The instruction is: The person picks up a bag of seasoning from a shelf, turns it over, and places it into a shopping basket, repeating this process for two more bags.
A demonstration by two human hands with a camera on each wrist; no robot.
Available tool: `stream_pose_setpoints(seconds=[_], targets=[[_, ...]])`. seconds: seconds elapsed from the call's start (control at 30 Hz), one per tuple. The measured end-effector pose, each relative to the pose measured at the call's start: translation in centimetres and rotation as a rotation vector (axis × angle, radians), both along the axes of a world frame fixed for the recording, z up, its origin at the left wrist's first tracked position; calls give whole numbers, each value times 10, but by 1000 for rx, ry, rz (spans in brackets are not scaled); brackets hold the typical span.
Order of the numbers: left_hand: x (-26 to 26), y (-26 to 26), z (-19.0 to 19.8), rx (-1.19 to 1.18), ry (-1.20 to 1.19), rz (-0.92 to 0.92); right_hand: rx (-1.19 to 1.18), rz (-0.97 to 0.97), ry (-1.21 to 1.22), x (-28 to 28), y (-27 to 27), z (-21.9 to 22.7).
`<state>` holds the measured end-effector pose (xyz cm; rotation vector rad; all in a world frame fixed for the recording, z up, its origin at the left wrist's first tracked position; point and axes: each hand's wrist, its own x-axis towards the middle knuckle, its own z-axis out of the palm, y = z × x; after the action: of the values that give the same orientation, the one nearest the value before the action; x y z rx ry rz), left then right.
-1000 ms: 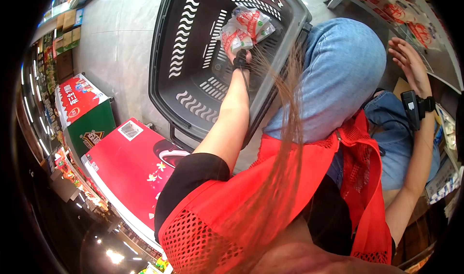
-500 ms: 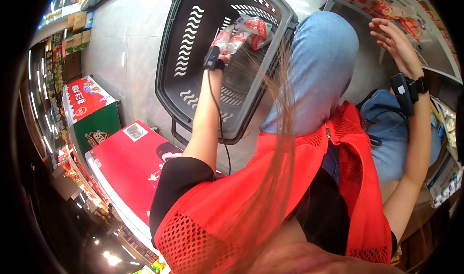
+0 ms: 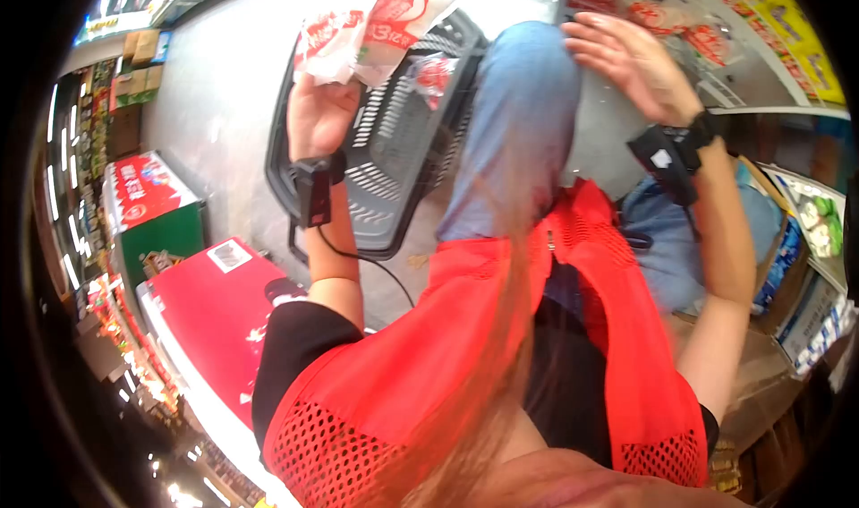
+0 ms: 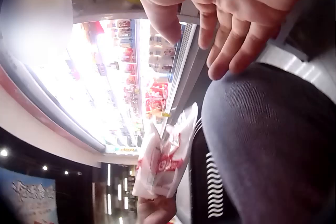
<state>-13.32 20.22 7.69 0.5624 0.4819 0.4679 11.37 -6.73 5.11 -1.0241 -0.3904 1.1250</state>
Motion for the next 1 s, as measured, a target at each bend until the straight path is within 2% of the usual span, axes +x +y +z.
stream_pose_setpoints(seconds=[0.1,0.13,0.17,0.23,0.27,0.3,0.33,0.37,0.4,0.43,0.47,0.53,0.57,0.63,0.67,0.7,0.73,0.77,0.8,0.83,0.87,0.9,0.93,1.0], targets=[[37,-35,25,50,-166,-207,72,29,186,-11,-3,14],[53,-57,33,116,-60,-129,124,48,239,-10,-6,16],[69,-61,27,113,-17,-169,200,82,297,-9,-11,22],[97,-87,27,-14,-319,-563,219,51,222,-8,-24,34],[110,-114,32,84,10,-392,138,-66,252,-4,-33,32],[123,-130,38,150,40,-494,127,-67,238,3,-43,29],[139,-147,36,241,48,-477,57,-221,297,12,-55,25],[154,-157,34,206,14,-541,-18,-371,357,21,-67,21],[178,-147,7,117,-132,-760,-37,-364,349,31,-80,17],[197,-170,0,200,122,-558,-115,-434,341,43,-94,14],[211,-179,-11,26,7,-624,-191,-504,330,54,-106,9],[247,-200,-27,-206,377,-565,-283,-538,336,71,-125,-8],[253,-201,-62,217,-4,-745,-355,-580,349,81,-135,-20],[272,-215,-94,350,-65,-850,-421,-610,332,105,-160,-59],[274,-222,-107,330,-67,-847,-464,-640,322,120,-170,-72],[274,-229,-118,509,-136,-805,-488,-637,324,137,-182,-79],[272,-234,-123,685,-199,-755,-694,-525,133,152,-191,-81],[271,-241,-128,664,-190,-745,-884,-398,-63,162,-197,-87],[268,-250,-124,646,2,-714,-791,-628,-236,129,-170,-50],[263,-255,-110,626,189,-675,-959,-519,-486,153,-180,-60],[258,-255,-96,536,238,-641,-1015,-521,-516,174,-193,-76],[258,-265,-83,349,332,-523,-1071,-522,-543,188,-199,-88],[257,-268,-84,310,387,-550,-894,-621,-448,183,-196,-86],[251,-270,-92,264,446,-573,-860,-630,-402,197,-192,-94]])
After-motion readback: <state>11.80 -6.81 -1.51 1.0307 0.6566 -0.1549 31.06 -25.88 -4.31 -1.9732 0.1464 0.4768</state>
